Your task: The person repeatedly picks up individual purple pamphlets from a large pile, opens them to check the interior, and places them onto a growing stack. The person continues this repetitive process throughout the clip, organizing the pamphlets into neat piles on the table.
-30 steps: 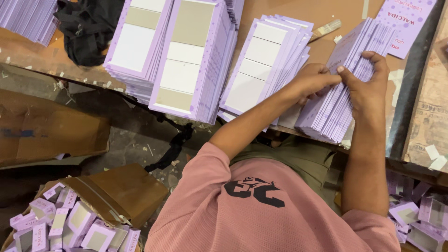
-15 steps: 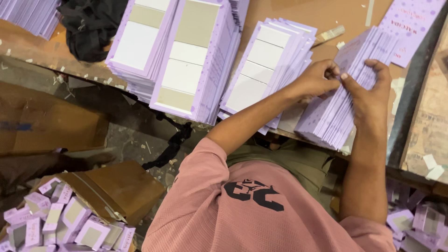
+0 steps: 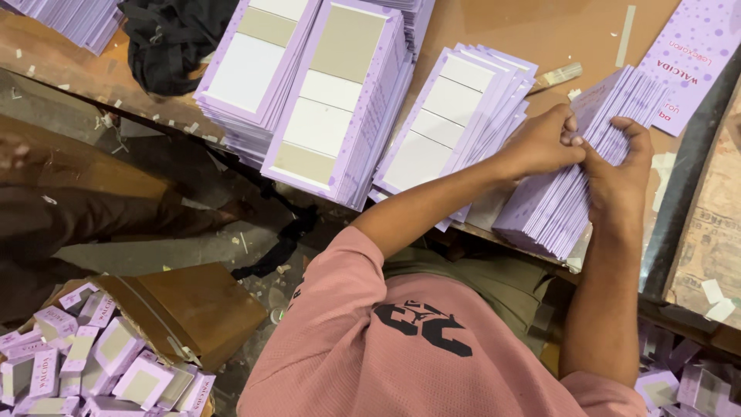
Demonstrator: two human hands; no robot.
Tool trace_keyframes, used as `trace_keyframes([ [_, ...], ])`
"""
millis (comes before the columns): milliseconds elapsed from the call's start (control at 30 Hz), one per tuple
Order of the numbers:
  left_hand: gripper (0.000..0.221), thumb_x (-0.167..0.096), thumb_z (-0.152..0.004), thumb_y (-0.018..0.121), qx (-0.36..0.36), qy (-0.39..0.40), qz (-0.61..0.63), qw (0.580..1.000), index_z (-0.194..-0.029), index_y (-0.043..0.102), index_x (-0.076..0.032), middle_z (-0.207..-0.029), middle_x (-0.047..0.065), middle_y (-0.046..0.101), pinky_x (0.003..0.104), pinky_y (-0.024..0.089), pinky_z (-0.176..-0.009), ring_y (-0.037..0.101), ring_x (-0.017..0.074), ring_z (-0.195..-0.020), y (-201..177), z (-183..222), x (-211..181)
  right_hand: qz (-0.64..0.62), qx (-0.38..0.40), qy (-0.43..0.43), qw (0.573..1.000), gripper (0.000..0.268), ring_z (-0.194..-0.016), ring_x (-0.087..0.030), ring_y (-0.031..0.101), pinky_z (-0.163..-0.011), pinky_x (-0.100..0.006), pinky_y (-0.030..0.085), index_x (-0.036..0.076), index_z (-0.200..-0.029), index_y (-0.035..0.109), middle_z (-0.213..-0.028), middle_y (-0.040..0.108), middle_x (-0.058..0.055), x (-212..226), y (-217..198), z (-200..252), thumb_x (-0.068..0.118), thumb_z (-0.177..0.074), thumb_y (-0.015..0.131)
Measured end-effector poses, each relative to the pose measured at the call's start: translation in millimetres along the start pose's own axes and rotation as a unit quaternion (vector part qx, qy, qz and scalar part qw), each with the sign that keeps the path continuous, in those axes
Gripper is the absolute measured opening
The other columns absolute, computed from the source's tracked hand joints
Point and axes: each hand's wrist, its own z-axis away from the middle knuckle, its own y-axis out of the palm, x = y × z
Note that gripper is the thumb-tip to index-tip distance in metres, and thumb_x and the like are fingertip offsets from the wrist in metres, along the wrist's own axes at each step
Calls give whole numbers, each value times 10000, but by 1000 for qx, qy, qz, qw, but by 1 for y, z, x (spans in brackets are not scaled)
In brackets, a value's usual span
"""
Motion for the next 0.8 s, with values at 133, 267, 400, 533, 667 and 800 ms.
trace_keyframes([
  [133, 497, -224, -696, 804, 6, 15, -18, 1000, -1024, 489, -23, -812, 139, 701, 331, 566, -637, 711, 202, -728, 3, 1, -12, -6, -11, 25, 1000, 527, -1068, -183, 697, -831, -282, 640, 93, -1340, 488, -1262, 629, -128, 8, -2, 3, -73, -956, 809],
  [267, 528, -201, -681, 782, 68, -80, 3, 994, -1063, 457, -34, -770, 145, 684, 356, 538, -493, 678, 211, -604, 10, -3, -9, -20, -11, 47, 999, 522, -1060, -193, 711, -820, -287, 652, 86, -1335, 492, -1254, 634, -130, 15, -4, 5, -66, -946, 806],
  [400, 469, -195, -728, 769, 51, -79, 53, 994, -1057, 477, -33, -778, 114, 644, 333, 502, -449, 615, 169, -579, 18, -12, 5, -1, -23, 36, 999, 528, -1058, -190, 697, -821, -289, 647, 82, -1344, 507, -1263, 635, -134, 13, -2, 6, -51, -948, 828],
  [533, 391, -224, -823, 720, 87, -133, 152, 975, -1083, 496, -37, -885, 113, 626, 366, 530, -477, 606, 174, -649, 21, -21, 24, 13, -22, 22, 999, 534, -1076, -200, 696, -843, -301, 646, 79, -1351, 503, -1271, 636, -144, 10, -4, 4, -41, -949, 834],
  [667, 400, -231, -834, 718, 93, -141, 112, 979, -1113, 493, -54, -941, 130, 642, 381, 593, -553, 658, 195, -758, 17, -27, 36, 2, -19, 27, 999, 533, -1070, -199, 689, -836, -300, 644, 79, -1340, 502, -1269, 615, -138, 9, 0, 4, -42, -932, 821],
  [800, 429, -263, -838, 724, 101, -134, 117, 979, -1133, 495, -52, -965, 110, 635, 382, 611, -578, 654, 193, -817, 12, -28, 39, 15, -22, 10, 1000, 527, -1107, -191, 654, -861, -294, 644, 68, -1331, 514, -1308, 549, -129, 10, 5, 4, -35, -935, 846],
])
